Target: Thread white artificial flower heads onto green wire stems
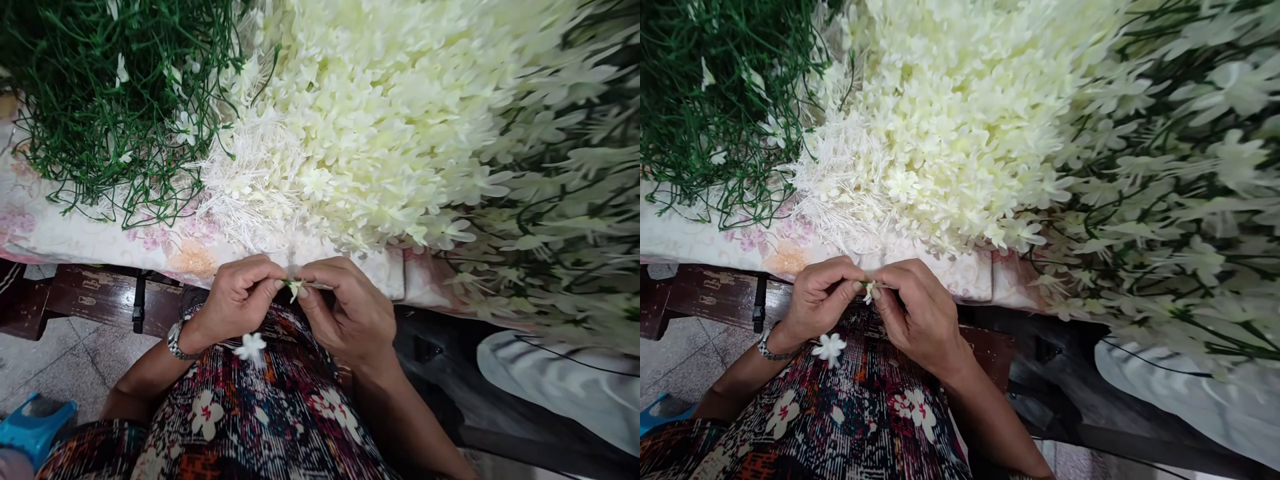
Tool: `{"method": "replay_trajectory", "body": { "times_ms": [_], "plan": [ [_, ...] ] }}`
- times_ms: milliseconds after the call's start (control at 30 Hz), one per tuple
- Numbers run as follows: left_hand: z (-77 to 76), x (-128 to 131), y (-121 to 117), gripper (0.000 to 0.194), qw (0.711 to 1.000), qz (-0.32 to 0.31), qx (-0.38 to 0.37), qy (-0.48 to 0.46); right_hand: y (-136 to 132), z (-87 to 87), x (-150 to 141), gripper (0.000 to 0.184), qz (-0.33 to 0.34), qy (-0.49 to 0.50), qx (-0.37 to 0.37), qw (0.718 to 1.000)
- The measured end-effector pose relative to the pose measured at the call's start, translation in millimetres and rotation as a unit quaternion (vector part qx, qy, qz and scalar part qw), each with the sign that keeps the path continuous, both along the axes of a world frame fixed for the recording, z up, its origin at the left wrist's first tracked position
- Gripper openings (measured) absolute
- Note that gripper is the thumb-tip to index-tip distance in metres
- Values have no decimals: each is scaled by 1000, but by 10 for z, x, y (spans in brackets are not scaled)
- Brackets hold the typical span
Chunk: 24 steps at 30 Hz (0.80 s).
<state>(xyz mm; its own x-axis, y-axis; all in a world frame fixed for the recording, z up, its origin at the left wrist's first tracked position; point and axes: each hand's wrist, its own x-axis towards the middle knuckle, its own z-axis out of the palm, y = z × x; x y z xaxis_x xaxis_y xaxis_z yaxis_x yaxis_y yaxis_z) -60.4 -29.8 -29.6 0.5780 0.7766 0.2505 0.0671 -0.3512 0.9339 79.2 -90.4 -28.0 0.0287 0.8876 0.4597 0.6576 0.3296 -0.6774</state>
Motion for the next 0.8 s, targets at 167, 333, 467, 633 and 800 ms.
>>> {"method": "replay_trajectory", "body": {
  "times_ms": [167,333,467,633,800],
  "plan": [
    [41,-6,-4,8,998,27,-56,-5,10,73,29,30,-42,-64,62,995],
    [39,-3,-2,8,998,26,-55,3,19,72,33,23,-27,-68,51,996],
    [26,2,-3,8,999,25,-31,5,34,78,27,19,-15,-58,38,997],
    [8,13,-2,8,1000,25,2,5,49,89,25,13,-11,-66,23,998],
    [8,28,-5,10,999,32,13,5,77,64,7,14,-12,-75,38,996]
  ]
}}
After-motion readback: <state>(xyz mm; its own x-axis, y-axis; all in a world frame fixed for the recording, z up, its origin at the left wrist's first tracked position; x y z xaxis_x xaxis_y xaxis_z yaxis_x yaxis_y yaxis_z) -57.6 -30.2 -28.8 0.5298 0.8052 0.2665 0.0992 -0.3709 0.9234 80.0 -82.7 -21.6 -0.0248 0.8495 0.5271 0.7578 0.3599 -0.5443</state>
